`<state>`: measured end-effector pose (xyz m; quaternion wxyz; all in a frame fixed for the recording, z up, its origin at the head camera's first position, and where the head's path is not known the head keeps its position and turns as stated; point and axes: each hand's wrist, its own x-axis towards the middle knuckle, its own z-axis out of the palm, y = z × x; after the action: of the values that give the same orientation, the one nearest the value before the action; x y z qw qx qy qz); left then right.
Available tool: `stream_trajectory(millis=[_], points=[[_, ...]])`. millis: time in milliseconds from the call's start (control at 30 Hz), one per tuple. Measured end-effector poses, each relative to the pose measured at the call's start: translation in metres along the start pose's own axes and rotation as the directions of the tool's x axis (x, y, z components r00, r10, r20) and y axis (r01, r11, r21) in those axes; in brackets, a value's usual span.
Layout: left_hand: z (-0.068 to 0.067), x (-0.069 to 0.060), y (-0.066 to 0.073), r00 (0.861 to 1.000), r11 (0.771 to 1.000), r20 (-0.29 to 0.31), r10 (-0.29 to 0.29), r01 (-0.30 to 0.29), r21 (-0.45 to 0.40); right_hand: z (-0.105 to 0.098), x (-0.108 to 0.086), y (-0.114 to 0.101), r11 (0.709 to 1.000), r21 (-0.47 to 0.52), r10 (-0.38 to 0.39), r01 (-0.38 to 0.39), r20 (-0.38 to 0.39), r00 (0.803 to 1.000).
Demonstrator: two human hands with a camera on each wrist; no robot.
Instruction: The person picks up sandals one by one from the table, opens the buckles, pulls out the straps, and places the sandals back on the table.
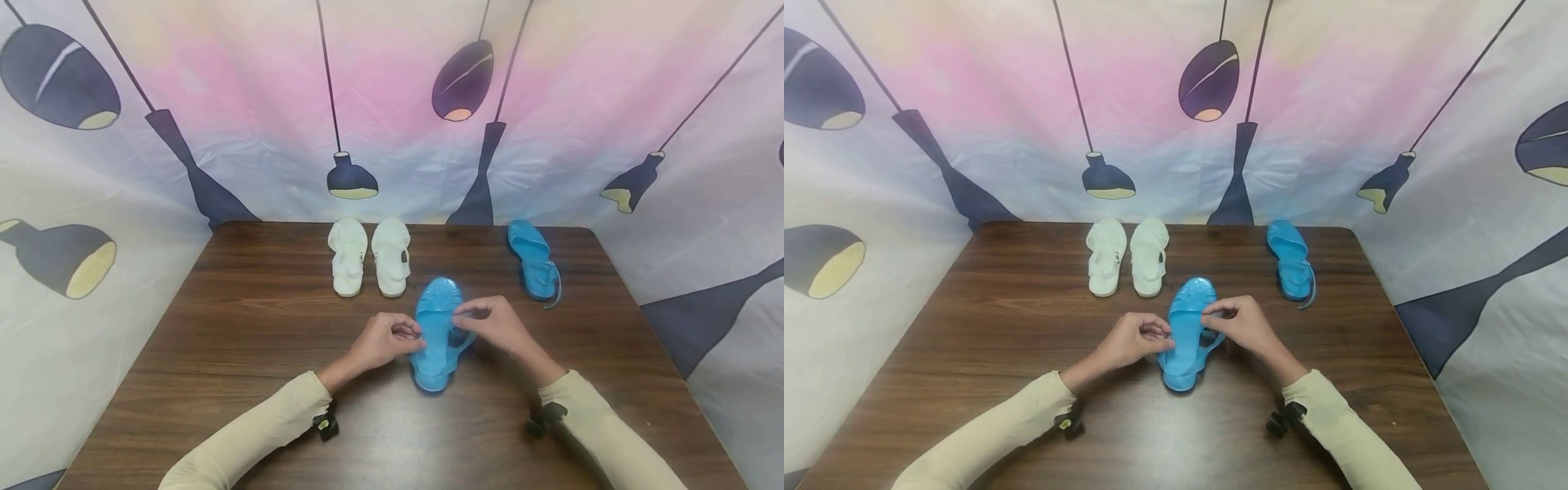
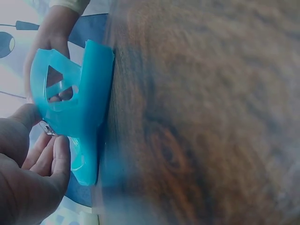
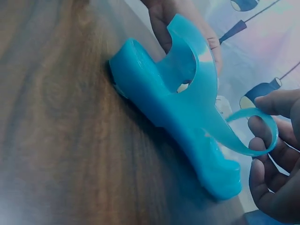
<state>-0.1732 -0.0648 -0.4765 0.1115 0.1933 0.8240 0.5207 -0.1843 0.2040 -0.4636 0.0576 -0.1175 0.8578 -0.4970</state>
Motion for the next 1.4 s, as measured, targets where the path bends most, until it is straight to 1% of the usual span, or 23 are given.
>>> stream_trajectory(millis=[133, 300, 433, 533, 667, 733, 900, 1100, 1233, 1333, 1400], points=[[0.0, 0.0, 0.001, 1.0, 1.0, 0.006, 0.004, -0.004, -0.023, 0.003, 0.01, -0.005, 0.996, -0.064, -0.068, 0.068, 0.002, 0.998], [0.0, -0.001, 0.001, 1.0, 0.999, 0.012, 0.005, -0.005, -0.033, 0.008, 0.022, -0.01, 0.986, -0.119, -0.113, 0.114, 0.016, 0.994], [0.0, 0.0, 0.001, 1.0, 0.999, 0.011, 0.005, -0.004, -0.043, 0.012, 0.029, -0.012, 0.982, -0.155, -0.103, 0.103, 0.01, 0.995], [0.001, 0.0, 0.0, 1.0, 0.999, 0.006, 0.001, -0.001, -0.051, 0.014, 0.032, -0.012, 0.983, -0.171, -0.075, 0.071, -0.013, 0.997], [0.001, -0.001, -0.001, 1.0, 0.998, 0.003, -0.008, 0.008, -0.058, 0.012, 0.032, -0.011, 0.982, -0.187, -0.041, 0.035, -0.033, 0.999], [0.001, -0.001, -0.001, 1.0, 0.998, 0.004, -0.011, 0.011, -0.064, 0.01, 0.031, -0.009, 0.979, -0.201, -0.044, 0.034, -0.042, 0.998], [0.001, -0.002, -0.002, 1.0, 0.997, -0.009, -0.019, 0.018, -0.072, 0.002, 0.024, -0.006, 0.974, -0.225, -0.034, 0.02, -0.06, 0.998], [-0.001, -0.006, -0.004, 0.999, 0.998, -0.016, -0.04, 0.039, -0.053, -0.009, 0.005, -0.006, 0.97, -0.237, 0.034, -0.047, -0.059, 0.998], [-0.002, -0.012, -0.001, 0.996, 0.995, 0.013, -0.092, 0.093, -0.046, -0.013, -0.011, -0.006, 0.965, -0.248, 0.075, -0.081, -0.034, 0.997], [-0.002, -0.017, 0.003, 0.989, 0.989, 0.045, -0.139, 0.141, -0.045, -0.012, -0.022, -0.006, 0.963, -0.245, 0.118, -0.113, 0.004, 0.993], [-0.002, -0.019, 0.004, 0.986, 0.986, 0.061, -0.157, 0.159, -0.039, -0.009, -0.028, -0.005, 0.963, -0.229, 0.152, -0.14, 0.034, 0.988]])
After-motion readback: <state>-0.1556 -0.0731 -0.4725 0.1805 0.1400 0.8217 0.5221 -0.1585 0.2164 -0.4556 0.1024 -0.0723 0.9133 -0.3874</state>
